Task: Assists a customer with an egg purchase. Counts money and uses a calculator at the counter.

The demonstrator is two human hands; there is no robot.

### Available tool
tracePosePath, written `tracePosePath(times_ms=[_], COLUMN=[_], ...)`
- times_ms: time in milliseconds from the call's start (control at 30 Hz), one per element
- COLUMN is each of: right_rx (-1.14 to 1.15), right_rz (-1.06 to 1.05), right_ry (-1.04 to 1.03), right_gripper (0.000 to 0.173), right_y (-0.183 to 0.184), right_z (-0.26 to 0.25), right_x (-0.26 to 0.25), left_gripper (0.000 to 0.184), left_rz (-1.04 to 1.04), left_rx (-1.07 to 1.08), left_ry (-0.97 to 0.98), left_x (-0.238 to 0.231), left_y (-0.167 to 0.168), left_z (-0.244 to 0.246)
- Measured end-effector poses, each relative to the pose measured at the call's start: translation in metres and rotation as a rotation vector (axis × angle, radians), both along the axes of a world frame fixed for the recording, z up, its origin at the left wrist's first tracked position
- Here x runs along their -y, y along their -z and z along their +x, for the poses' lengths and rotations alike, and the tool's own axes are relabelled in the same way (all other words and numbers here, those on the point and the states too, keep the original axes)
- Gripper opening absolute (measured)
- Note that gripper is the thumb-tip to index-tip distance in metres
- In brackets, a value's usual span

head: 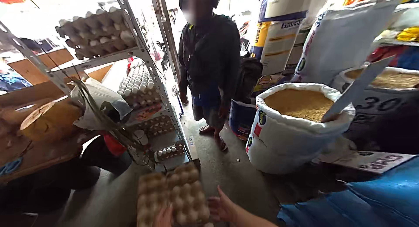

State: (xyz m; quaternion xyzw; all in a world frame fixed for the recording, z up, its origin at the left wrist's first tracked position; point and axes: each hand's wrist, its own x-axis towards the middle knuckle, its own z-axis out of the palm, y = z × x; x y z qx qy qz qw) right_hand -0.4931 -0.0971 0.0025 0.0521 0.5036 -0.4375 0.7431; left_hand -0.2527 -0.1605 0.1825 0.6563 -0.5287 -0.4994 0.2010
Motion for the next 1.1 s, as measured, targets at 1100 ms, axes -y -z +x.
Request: tracePosePath(times_ms=[1100], right_rx=[0.450], right_rz=[-0.725], right_ry=[0.777], right_gripper=[0.063], right_y=[-0.117], right_z=[-0.189], right_x=[0.114], left_gripper=[0.030], left_rz=[-0.685], left_rx=[0.378], left_ry=[0.821], left_x=[0.175], left_y=[-0.162], left_z=[-0.375])
